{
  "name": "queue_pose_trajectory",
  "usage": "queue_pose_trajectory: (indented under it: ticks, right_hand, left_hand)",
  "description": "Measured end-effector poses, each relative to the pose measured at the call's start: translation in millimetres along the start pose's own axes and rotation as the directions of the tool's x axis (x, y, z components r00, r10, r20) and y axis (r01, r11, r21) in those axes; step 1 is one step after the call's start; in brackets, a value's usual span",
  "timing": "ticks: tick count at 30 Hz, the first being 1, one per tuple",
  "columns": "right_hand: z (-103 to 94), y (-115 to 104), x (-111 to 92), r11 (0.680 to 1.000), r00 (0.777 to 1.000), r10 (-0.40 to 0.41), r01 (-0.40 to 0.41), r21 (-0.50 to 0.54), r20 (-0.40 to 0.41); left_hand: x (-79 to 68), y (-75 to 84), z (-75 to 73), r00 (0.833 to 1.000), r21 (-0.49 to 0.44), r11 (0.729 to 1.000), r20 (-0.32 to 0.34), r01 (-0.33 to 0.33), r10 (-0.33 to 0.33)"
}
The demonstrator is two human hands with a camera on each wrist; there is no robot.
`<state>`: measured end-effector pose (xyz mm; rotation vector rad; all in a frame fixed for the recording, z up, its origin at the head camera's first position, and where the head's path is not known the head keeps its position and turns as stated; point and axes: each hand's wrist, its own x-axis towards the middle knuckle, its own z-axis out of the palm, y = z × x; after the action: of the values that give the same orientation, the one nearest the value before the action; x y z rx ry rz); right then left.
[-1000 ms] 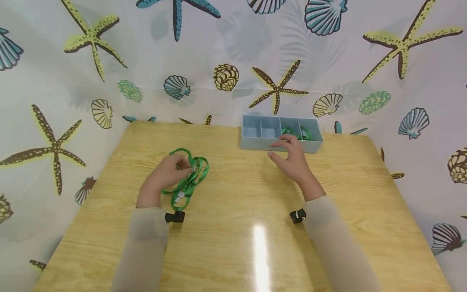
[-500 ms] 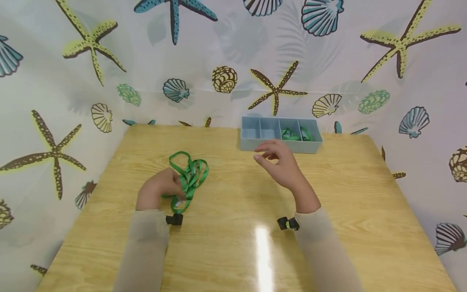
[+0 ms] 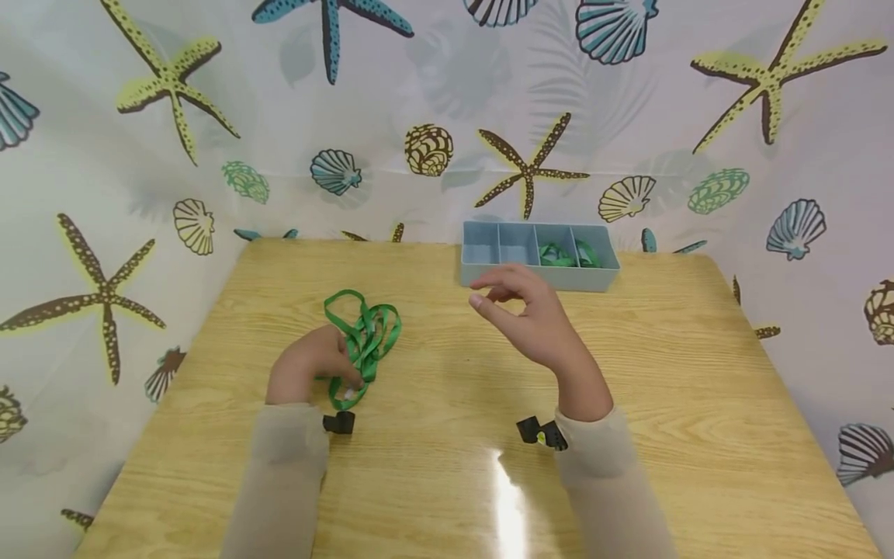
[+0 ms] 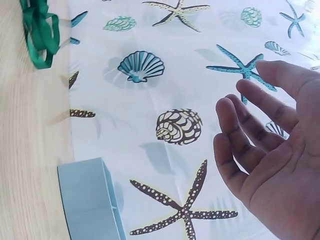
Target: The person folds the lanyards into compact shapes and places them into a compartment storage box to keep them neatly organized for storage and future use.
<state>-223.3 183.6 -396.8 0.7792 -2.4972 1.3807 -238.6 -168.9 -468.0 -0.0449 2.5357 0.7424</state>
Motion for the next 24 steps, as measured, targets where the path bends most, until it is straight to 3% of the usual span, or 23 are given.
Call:
queue_pose_trajectory:
  ticks: [9,14,17,21,24]
  right_hand:
    - [6.1,-9,1,0.999,1.0,-0.005,0.005,0.047,0.009]
    - [11.3,-12,2,0.998,1.0,-0.006,0.005,0.066,0.016]
    - [21.1,-11,2,0.998,1.0,-0.003,0.001,0.067,0.027]
    - [37.2,-12,3,0.997,0.998,0.007,-0.012,0.08,0.061]
    - [47.8,-17,4,0.991,0.994,0.008,-0.023,0.129,0.11]
  left_hand:
    - [-2.4,-0.2,0.0,0.998,-0.016,0.998,-0.002,-0.062,0.062]
    - [-3.7,1.8,-3.5,0.978,-0.091,0.974,-0.048,-0.208,0.205]
    - [-3.5,8.3,-4.0,0.933,-0.158,0.92,-0.102,-0.359,0.346]
    - [-4.6,25.3,0.5,0.84,-0.254,0.8,-0.161,-0.543,0.519]
    - [-9.0,39.7,5.1,0.778,-0.304,0.718,-0.207,-0.627,0.593]
